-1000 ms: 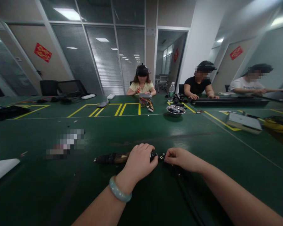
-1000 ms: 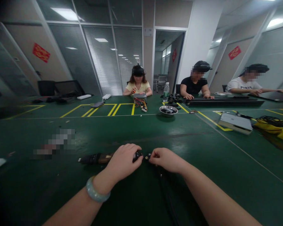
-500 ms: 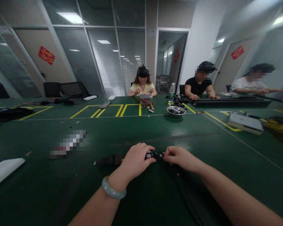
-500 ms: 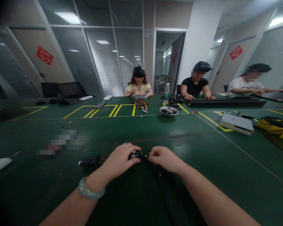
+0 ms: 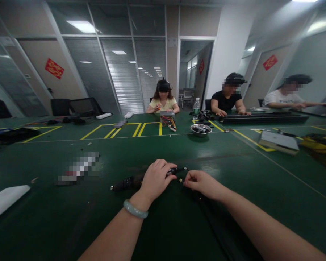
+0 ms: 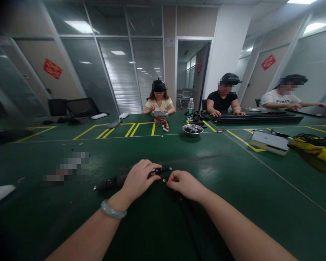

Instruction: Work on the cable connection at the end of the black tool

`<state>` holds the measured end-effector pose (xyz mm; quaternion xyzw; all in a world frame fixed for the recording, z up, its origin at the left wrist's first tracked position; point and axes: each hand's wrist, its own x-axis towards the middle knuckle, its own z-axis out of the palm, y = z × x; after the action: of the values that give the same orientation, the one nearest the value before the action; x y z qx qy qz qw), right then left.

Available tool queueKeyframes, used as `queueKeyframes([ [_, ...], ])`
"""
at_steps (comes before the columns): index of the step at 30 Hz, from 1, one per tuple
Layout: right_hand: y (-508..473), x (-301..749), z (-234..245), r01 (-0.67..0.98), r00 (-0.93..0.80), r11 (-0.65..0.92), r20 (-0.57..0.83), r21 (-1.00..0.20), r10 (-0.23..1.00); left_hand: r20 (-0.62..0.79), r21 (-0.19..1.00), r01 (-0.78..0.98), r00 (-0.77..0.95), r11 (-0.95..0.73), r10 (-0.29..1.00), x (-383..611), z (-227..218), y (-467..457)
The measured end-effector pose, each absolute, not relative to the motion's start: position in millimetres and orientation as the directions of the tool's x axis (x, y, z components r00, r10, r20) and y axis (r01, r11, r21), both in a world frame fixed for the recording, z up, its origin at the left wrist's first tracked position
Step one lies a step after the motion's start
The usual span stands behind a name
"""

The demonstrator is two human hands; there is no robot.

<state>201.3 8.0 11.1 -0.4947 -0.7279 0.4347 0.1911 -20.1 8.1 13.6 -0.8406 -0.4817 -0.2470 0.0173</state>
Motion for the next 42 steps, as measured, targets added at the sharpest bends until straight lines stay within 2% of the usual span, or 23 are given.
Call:
queueKeyframes([
  [4, 5.1, 199.2, 15.7, 0.6, -0.45, 0.216, -0.102, -0.77, 0.887, 0.438, 0.197, 0.82, 0.417, -0.538, 0.796, -18.2, 13.7, 6.3],
  [8, 5.0, 200.6, 17.4, 0.586, -0.455, 0.243, -0.066, -0.773, 0.888, 0.487, 0.202, 0.816, 0.397, -0.542, 0.778, -17.8, 14.4, 5.6],
  [16, 7.5, 200.4, 10.3, 0.609, -0.442, 0.216, -0.1, -0.763, 0.892, 0.482, 0.231, 0.816, 0.377, -0.529, 0.791, -19.8, 13.8, 5.6],
  [28, 19.4, 208.5, 3.1, 0.702, -0.339, 0.185, -0.095, -0.688, 0.936, 0.435, 0.188, 0.841, 0.392, -0.507, 0.811, -14.6, 10.3, 3.0],
  [42, 23.0, 212.7, -0.5, 0.737, -0.301, 0.188, -0.066, -0.649, 0.951, 0.42, 0.295, 0.78, 0.414, -0.553, 0.808, -12.0, 12.4, -5.2],
])
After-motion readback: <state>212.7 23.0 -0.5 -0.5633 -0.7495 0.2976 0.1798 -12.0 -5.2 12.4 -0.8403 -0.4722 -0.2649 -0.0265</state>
